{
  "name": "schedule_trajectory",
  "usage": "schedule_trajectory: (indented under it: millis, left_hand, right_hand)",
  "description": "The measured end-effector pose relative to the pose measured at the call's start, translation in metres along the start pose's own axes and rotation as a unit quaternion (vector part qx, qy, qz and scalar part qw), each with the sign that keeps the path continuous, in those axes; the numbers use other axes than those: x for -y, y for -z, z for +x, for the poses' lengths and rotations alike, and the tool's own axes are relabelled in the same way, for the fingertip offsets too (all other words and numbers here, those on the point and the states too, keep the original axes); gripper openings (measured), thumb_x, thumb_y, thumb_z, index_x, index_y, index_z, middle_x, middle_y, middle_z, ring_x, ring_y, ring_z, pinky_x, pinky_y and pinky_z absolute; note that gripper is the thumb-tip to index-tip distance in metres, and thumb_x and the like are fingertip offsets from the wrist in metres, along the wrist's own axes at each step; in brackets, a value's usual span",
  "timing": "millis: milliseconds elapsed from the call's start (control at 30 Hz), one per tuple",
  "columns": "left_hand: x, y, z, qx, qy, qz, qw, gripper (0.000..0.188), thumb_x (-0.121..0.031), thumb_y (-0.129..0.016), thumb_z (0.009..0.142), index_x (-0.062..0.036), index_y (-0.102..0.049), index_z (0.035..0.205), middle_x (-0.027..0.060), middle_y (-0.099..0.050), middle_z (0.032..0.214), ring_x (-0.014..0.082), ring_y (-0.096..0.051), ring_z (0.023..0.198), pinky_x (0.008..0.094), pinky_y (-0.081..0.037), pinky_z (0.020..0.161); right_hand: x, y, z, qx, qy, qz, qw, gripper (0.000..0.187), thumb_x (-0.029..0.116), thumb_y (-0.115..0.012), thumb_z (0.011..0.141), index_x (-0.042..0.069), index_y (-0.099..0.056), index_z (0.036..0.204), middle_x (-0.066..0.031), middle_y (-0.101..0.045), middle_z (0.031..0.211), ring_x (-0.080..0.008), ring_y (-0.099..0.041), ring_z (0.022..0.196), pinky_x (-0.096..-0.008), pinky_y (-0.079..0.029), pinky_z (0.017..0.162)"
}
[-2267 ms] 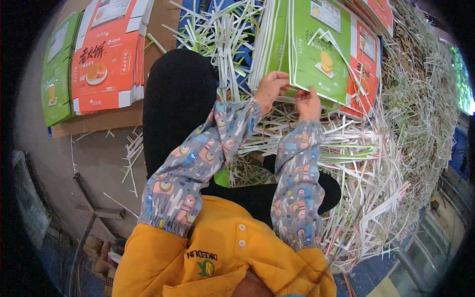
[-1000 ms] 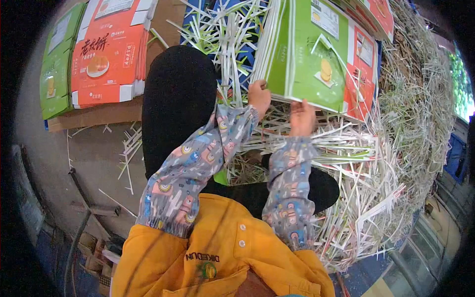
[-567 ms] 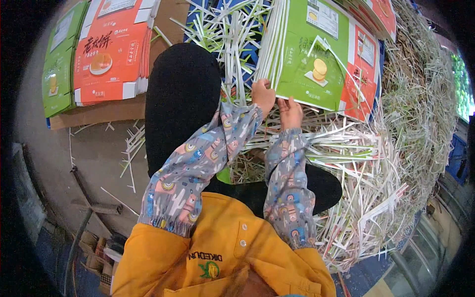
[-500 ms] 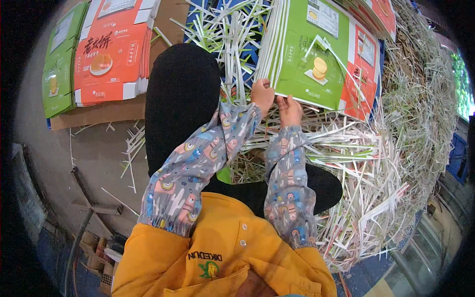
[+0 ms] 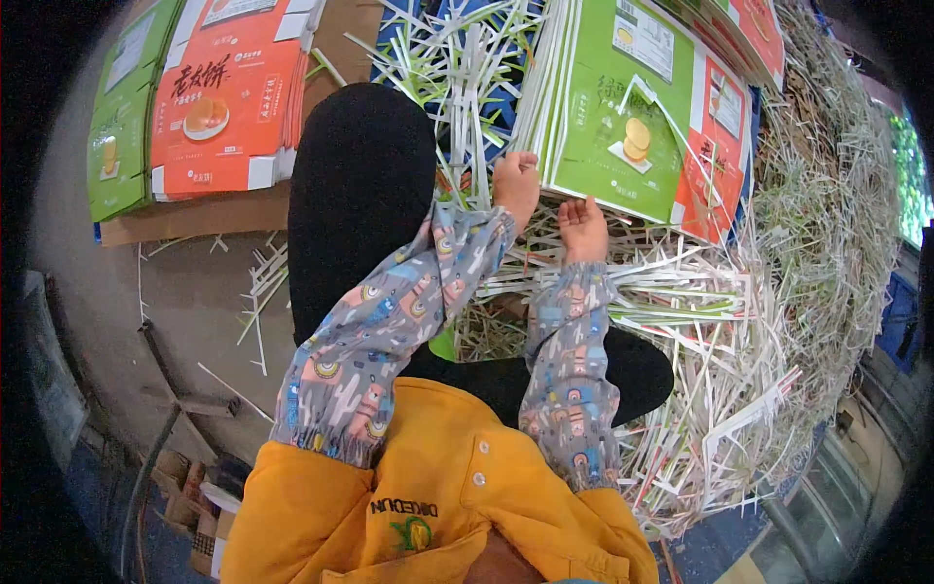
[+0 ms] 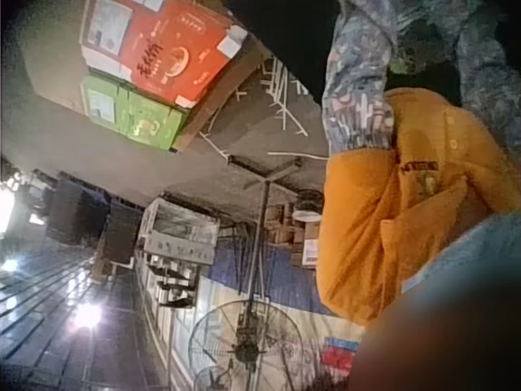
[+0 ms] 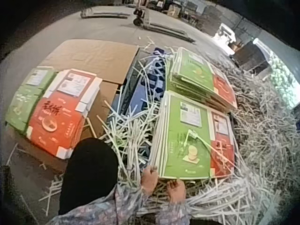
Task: Sorting through flattened cardboard snack boxes and paper scraps in a warehouse environment.
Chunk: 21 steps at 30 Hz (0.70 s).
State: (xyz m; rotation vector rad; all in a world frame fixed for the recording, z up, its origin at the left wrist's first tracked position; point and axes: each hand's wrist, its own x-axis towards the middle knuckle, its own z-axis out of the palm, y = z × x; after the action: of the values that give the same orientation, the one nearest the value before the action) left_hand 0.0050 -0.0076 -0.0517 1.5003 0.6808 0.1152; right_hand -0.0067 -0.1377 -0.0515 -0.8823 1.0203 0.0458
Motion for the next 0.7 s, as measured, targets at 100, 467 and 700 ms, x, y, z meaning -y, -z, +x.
schedule_trajectory:
  millis: [100, 467, 700]
  left_hand:
    - [-0.007, -0.002, -0.004, 0.048, 0.072, -0.043, 0.995, 0.02, -0.005, -0.05, 0.068, -0.002, -0.053, 0.088, 0.0091, -0.055, 0.074, 0.0184, -0.053, 0.066, 0.029, -0.042, 0.062]
    - [-0.015, -0.002, 0.005, 0.096, 0.116, -0.108, 0.983, 0.019, -0.004, -0.059, 0.06, 0.0012, -0.058, 0.078, 0.0073, -0.055, 0.074, 0.0169, -0.053, 0.068, 0.0265, -0.042, 0.061]
    - [-0.026, 0.0, 0.004, 0.128, 0.084, -0.097, 0.983, 0.017, -0.005, -0.061, 0.064, 0.0013, -0.059, 0.079, 0.0037, -0.056, 0.07, 0.0099, -0.05, 0.063, 0.0216, -0.04, 0.058]
  right_hand:
    - [0.006, 0.0, -0.003, 0.054, 0.013, 0.028, 0.998, 0.014, 0.015, -0.054, 0.081, 0.003, -0.05, 0.084, -0.005, -0.052, 0.074, -0.0194, -0.053, 0.071, -0.0318, -0.048, 0.067]
    - [0.013, -0.009, -0.011, 0.029, -0.002, -0.012, 0.999, 0.017, 0.016, -0.048, 0.084, 0.0, -0.049, 0.092, -0.008, -0.054, 0.079, -0.0207, -0.055, 0.076, -0.0341, -0.048, 0.069]
    - [0.013, -0.011, -0.021, 0.05, 0.009, -0.034, 0.998, 0.026, 0.017, -0.055, 0.08, 0.0, -0.048, 0.099, -0.0127, -0.052, 0.091, -0.025, -0.051, 0.087, -0.0379, -0.046, 0.076]
